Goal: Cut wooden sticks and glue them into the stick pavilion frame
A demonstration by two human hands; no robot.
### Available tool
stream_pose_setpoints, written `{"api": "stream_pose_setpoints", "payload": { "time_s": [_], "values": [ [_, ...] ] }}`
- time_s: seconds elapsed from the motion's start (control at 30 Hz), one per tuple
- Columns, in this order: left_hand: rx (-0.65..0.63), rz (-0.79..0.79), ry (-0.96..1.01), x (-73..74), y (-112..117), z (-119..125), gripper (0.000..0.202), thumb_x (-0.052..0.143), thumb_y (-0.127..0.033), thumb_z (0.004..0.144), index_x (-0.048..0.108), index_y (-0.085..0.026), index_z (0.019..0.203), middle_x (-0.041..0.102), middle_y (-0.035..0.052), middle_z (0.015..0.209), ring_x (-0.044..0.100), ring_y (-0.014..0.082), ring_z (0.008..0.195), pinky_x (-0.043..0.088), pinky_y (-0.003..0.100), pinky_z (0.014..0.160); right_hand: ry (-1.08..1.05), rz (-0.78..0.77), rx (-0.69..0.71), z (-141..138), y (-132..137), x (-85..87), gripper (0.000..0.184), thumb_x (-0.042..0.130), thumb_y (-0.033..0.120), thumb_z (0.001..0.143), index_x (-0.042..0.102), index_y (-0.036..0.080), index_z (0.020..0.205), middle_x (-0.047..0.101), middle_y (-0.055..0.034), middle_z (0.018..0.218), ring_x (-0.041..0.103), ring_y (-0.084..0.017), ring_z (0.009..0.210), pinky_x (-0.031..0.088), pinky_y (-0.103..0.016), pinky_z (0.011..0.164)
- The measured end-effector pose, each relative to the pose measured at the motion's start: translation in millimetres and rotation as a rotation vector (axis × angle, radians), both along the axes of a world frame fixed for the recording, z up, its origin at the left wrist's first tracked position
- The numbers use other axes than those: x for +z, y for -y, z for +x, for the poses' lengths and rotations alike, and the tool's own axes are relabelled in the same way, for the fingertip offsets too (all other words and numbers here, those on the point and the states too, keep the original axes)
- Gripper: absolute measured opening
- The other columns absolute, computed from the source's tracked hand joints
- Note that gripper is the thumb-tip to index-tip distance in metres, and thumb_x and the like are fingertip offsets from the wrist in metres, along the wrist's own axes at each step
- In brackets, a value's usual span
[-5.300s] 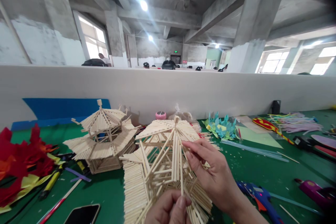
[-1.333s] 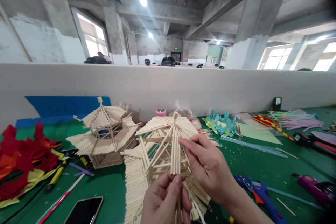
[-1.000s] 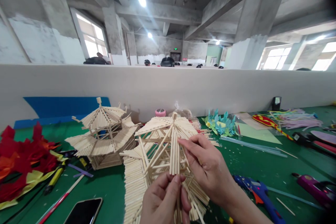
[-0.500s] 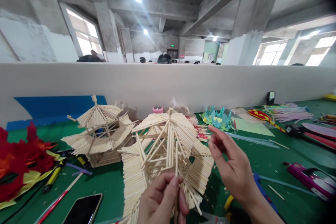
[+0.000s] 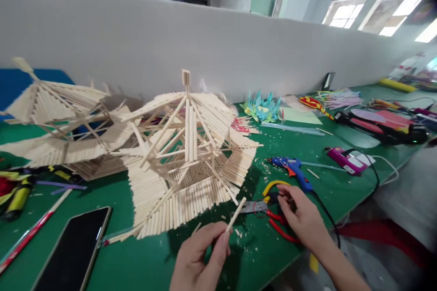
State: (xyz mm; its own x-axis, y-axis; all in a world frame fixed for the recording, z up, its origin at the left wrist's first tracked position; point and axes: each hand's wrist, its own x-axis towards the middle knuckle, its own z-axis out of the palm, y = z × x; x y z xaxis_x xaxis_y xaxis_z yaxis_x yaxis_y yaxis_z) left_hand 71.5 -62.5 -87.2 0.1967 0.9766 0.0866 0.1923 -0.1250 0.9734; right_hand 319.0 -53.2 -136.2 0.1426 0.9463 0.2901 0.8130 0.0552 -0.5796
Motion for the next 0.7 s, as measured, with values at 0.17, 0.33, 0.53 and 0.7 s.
{"api": "stream_pose_setpoints", "payload": {
  "time_s": [0.17,0.33,0.53,0.7],
  "values": [
    [-0.062,0.3,-0.178,-21.2,-6.9,4.4,0.018,0.047,-0.019,0.083,0.058,-0.019,0.07,0.054,-0.0026,0.055,0.051,0.0103,0.049,0.043,0.018,0.046,0.207,-0.072,0.061,16.1,2.3,-12.3,0.025,0.04,0.017,0.082,0.053,0.014,0.103,0.056,-0.0131,0.101,0.052,-0.025,0.095,0.044,-0.043,0.084],
    [-0.051,0.452,-0.205,-44.9,-11.4,2.8,0.012,0.05,-0.013,0.081,0.061,-0.017,0.083,0.063,0.0019,0.062,0.057,0.0126,0.053,0.046,0.021,0.051,0.355,-0.17,0.216,17.0,-13.7,-1.0,0.026,0.047,0.014,0.075,0.059,0.013,0.098,0.058,-0.013,0.094,0.052,-0.027,0.087,0.045,-0.043,0.077],
    [-0.004,0.61,-0.242,-56.4,-13.1,-3.4,0.014,0.051,-0.009,0.08,0.058,-0.017,0.089,0.066,0.002,0.065,0.059,0.0123,0.056,0.048,0.022,0.056,0.412,-0.179,0.369,14.9,-27.9,5.1,0.022,0.047,0.01,0.07,0.061,0.016,0.085,0.062,-0.0086,0.085,0.054,-0.024,0.081,0.045,-0.038,0.076],
    [0.043,0.705,-0.255,-56.4,-4.7,-11.0,0.025,0.054,-0.006,0.076,0.057,-0.016,0.099,0.069,0.0047,0.079,0.063,0.0147,0.068,0.048,0.026,0.072,0.331,-0.091,0.278,32.7,-16.3,0.7,0.022,0.042,0.02,0.079,0.056,0.016,0.096,0.063,-0.0106,0.094,0.058,-0.023,0.088,0.046,-0.037,0.08]
  ]
}}
